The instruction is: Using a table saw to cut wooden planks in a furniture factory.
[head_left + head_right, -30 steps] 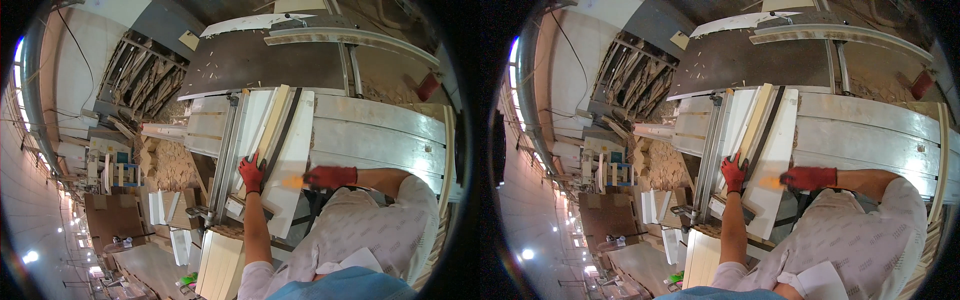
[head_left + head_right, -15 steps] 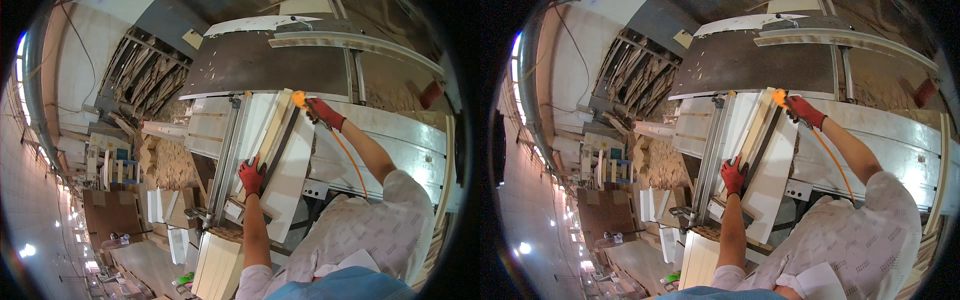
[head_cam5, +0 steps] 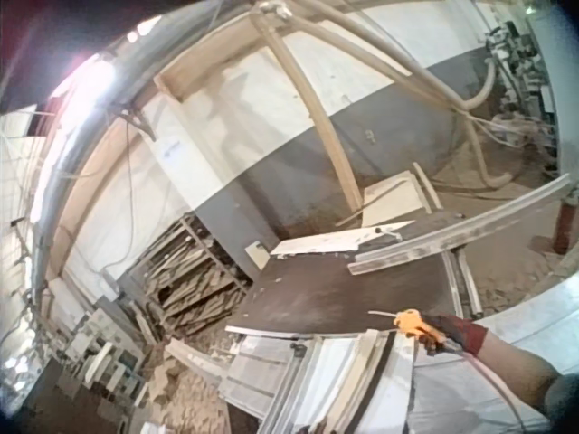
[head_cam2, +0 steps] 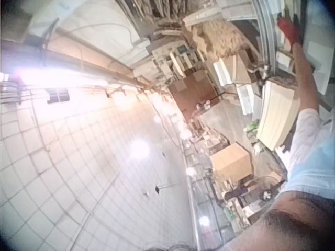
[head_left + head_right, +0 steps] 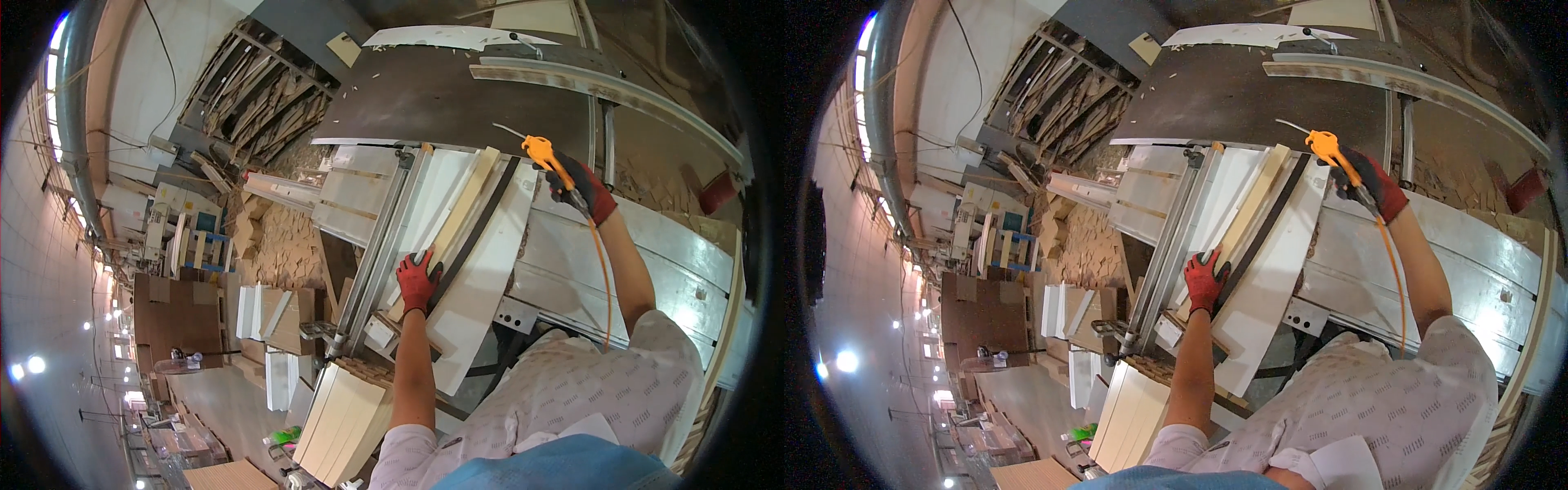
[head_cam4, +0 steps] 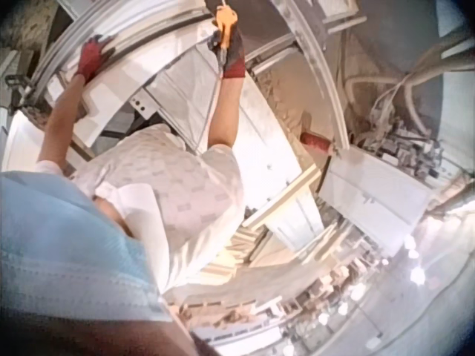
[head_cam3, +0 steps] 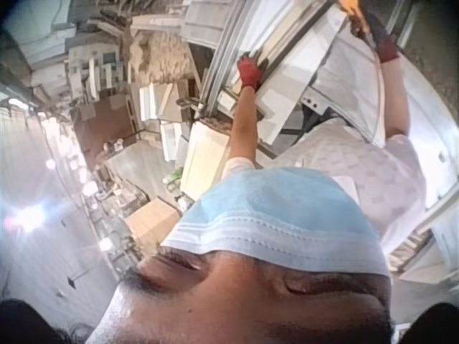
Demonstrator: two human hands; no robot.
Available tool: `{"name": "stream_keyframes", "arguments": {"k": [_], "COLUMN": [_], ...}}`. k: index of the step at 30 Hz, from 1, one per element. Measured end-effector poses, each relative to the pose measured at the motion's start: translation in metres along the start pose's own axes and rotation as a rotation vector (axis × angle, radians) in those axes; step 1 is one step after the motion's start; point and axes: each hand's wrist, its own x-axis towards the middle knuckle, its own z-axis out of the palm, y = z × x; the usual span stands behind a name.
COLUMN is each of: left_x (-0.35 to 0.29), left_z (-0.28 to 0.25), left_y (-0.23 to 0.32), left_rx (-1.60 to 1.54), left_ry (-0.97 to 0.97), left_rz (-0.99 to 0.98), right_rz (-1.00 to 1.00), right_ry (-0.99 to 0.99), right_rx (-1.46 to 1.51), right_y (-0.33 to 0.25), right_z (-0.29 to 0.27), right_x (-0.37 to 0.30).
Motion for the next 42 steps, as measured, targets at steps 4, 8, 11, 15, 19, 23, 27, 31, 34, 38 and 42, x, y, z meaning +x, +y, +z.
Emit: {"name": "stream_keyframes", "arguments": {"k": [4, 8, 11, 15, 19, 23, 27, 31, 34, 38, 42], "left_x": [-0.005, 0.012, 0.004, -0.002, -0.002, 0.013, 0.009, 0.006, 0.004, 0.004, 0.005], "left_z": [0.004, -0.004, 0.009, 0.014, 0.014, 0.024, 0.012, 0.011, 0.012, 0.015, 0.013], "left_y": [-0.004, 0.012, -0.008, -0.026, -0.034, -0.002, -0.005, -0.009, -0.013, -0.011, -0.012], "left_rx": [-0.045, -0.059, -0.179, 0.035, 0.066, 0.084, 0.044, 0.05, 0.045, -0.018, 0.002], "left_ry": [0.008, -0.027, 0.173, -0.016, 0.016, 0.01, -0.019, -0.019, -0.035, 0.0, 0.008], "left_rz": [-0.03, 0.04, 0.068, -0.032, 0.081, 0.042, 0.035, 0.023, 0.027, 0.031, 0.034], "right_rz": [-0.394, -0.075, -0.132, -0.054, -0.256, 0.245, 0.112, -0.4, 0.002, 0.23, 0.013], "right_ry": [-0.295, -1.804, -0.715, -0.68, -0.339, -0.303, 0.051, 0.713, 0.166, -0.225, 0.612], "right_rx": [-0.038, 0.066, 0.884, 0.227, -0.079, -0.948, -1.192, -1.664, -1.242, -1.043, -1.729], "right_y": [0.029, -0.03, 0.017, 0.011, 0.013, -0.004, 0.013, -0.002, 0.006, 0.02, 0.002], "right_z": [-0.098, -0.107, -0.191, -0.074, -0.04, 0.022, 0.022, -0.036, -0.008, 0.011, -0.064], "right_x": [-0.043, -0.033, -0.111, -0.078, -0.084, -0.098, -0.078, -0.052, -0.081, -0.135, -0.15]}}
